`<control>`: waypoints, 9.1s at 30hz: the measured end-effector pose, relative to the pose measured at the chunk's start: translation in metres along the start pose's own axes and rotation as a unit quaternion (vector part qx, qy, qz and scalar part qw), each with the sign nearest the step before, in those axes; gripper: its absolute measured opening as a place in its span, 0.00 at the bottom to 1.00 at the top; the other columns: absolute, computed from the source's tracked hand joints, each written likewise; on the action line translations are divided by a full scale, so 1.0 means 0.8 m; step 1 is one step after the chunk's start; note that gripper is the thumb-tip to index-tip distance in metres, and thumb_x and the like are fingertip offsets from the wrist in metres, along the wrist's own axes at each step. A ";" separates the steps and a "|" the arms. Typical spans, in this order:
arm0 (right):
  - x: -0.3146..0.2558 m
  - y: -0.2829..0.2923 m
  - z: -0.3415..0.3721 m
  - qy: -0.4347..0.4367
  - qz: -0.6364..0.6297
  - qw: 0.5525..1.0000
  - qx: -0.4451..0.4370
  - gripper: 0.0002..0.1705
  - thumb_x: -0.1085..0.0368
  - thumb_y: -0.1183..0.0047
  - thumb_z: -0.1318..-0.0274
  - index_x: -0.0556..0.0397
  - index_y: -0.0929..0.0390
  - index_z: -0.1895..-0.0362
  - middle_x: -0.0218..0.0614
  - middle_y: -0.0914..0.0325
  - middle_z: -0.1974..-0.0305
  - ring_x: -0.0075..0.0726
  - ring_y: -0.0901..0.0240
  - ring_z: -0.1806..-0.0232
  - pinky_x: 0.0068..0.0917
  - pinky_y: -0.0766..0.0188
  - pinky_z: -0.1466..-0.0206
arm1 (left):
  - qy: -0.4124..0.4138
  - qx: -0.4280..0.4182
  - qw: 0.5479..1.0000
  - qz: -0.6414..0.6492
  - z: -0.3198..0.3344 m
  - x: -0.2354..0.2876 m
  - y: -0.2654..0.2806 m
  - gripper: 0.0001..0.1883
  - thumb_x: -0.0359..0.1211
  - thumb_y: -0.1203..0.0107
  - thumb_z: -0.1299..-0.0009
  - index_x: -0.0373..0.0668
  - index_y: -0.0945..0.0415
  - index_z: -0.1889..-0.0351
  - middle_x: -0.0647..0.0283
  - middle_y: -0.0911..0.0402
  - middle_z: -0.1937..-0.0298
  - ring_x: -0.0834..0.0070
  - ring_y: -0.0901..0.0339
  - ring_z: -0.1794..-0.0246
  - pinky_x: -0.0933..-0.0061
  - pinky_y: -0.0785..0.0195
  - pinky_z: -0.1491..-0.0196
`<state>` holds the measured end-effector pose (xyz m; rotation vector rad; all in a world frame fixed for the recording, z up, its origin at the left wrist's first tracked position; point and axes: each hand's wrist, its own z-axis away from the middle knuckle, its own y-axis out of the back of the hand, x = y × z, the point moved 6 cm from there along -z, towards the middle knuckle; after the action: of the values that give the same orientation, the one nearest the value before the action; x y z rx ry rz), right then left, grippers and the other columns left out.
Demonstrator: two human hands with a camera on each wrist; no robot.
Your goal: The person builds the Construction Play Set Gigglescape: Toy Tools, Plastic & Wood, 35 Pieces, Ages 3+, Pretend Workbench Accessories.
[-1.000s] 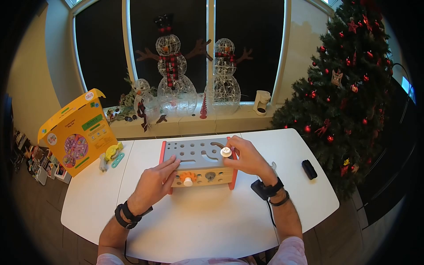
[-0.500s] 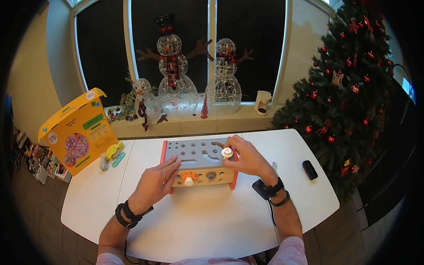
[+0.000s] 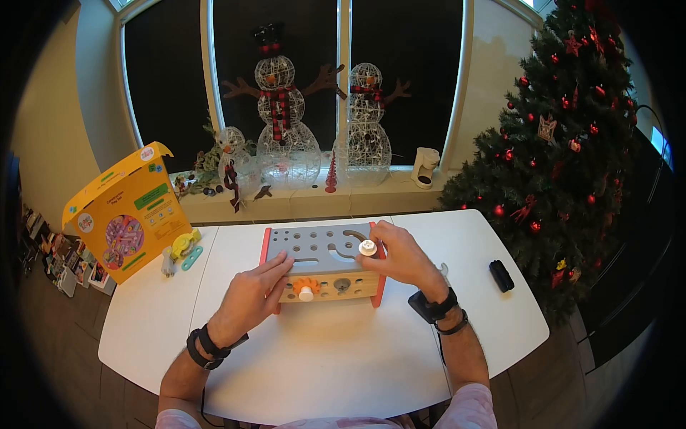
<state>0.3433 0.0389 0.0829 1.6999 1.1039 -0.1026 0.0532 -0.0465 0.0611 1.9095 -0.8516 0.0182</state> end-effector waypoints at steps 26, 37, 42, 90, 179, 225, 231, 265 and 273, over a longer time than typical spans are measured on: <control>0.007 0.001 0.000 0.017 -0.037 0.999 -0.007 0.16 0.61 0.28 0.45 0.57 0.20 0.61 0.36 0.26 0.65 0.37 0.29 0.65 0.34 0.30 0.60 | -0.004 0.004 1.000 0.003 0.000 0.000 0.000 0.21 0.30 0.38 0.20 0.39 0.17 0.30 0.44 0.15 0.29 0.59 0.08 0.71 0.62 0.12 0.52; 0.006 0.000 0.000 0.005 -0.020 1.000 0.001 0.18 0.58 0.26 0.45 0.56 0.20 0.63 0.38 0.24 0.65 0.39 0.28 0.65 0.35 0.29 0.60 | -0.009 0.014 1.000 -0.010 0.001 -0.001 -0.001 0.22 0.30 0.37 0.21 0.40 0.17 0.29 0.47 0.15 0.29 0.55 0.08 0.63 0.60 0.12 0.51; 0.010 0.000 0.000 0.007 0.001 1.000 -0.007 0.19 0.57 0.25 0.45 0.56 0.21 0.64 0.37 0.25 0.66 0.38 0.28 0.65 0.36 0.29 0.60 | -0.001 0.008 1.000 -0.011 0.001 0.000 0.000 0.22 0.31 0.36 0.21 0.40 0.17 0.29 0.47 0.15 0.29 0.54 0.08 0.62 0.60 0.12 0.50; -0.002 0.007 0.005 -0.062 -0.070 0.989 -0.111 0.28 0.59 0.26 0.45 0.50 0.22 0.43 0.37 0.19 0.49 0.34 0.24 0.52 0.32 0.22 0.53 | 0.007 0.003 1.000 -0.012 0.001 0.002 0.000 0.23 0.31 0.35 0.22 0.40 0.17 0.29 0.48 0.15 0.29 0.52 0.08 0.60 0.59 0.12 0.50; 0.011 0.011 0.005 -0.007 -0.019 0.993 -0.120 0.35 0.56 0.15 0.48 0.54 0.11 0.37 0.35 0.21 0.47 0.37 0.19 0.50 0.32 0.15 0.51 | 0.475 0.002 0.840 -0.264 0.114 -0.409 0.147 0.38 0.51 0.26 0.31 0.37 0.24 0.30 0.47 0.09 0.44 0.47 0.12 0.41 0.50 0.17 0.41; 0.013 0.008 0.007 0.007 -0.019 0.993 -0.112 0.35 0.57 0.15 0.48 0.58 0.12 0.39 0.37 0.21 0.49 0.41 0.20 0.51 0.34 0.16 0.49 | -0.023 -0.012 0.952 0.306 -0.105 -0.135 -0.013 0.23 0.27 0.37 0.21 0.37 0.23 0.28 0.60 0.12 0.36 0.72 0.16 0.33 0.62 0.26 0.24; 0.010 0.010 0.006 0.010 -0.013 0.994 -0.107 0.33 0.57 0.15 0.49 0.57 0.11 0.41 0.36 0.18 0.50 0.40 0.19 0.53 0.34 0.17 0.50 | -0.012 0.011 0.952 0.305 -0.101 -0.132 -0.014 0.24 0.28 0.38 0.22 0.36 0.23 0.29 0.57 0.11 0.37 0.71 0.15 0.33 0.59 0.28 0.22; 0.081 -0.021 -0.023 -0.035 -0.230 0.971 -0.062 0.44 0.73 0.30 0.33 0.55 0.32 0.15 0.43 0.17 0.30 0.33 0.16 0.37 0.35 0.15 0.32 | 0.043 0.089 0.965 0.242 -0.067 -0.106 -0.028 0.13 0.34 0.45 0.13 0.38 0.33 0.38 0.61 0.19 0.54 0.80 0.27 0.62 0.73 0.29 0.57; 0.089 -0.030 -0.043 -0.031 -0.183 0.980 -0.077 0.42 0.68 0.33 0.27 0.55 0.35 0.14 0.43 0.19 0.29 0.34 0.21 0.31 0.39 0.23 0.23 | 0.085 0.130 0.961 0.228 -0.064 -0.102 -0.031 0.12 0.34 0.44 0.14 0.37 0.32 0.44 0.55 0.21 0.54 0.69 0.23 0.60 0.65 0.26 0.55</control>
<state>0.3520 0.1100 0.0417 1.3353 1.3329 -0.2918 0.0233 0.0454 0.0371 1.8757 -1.1977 0.5909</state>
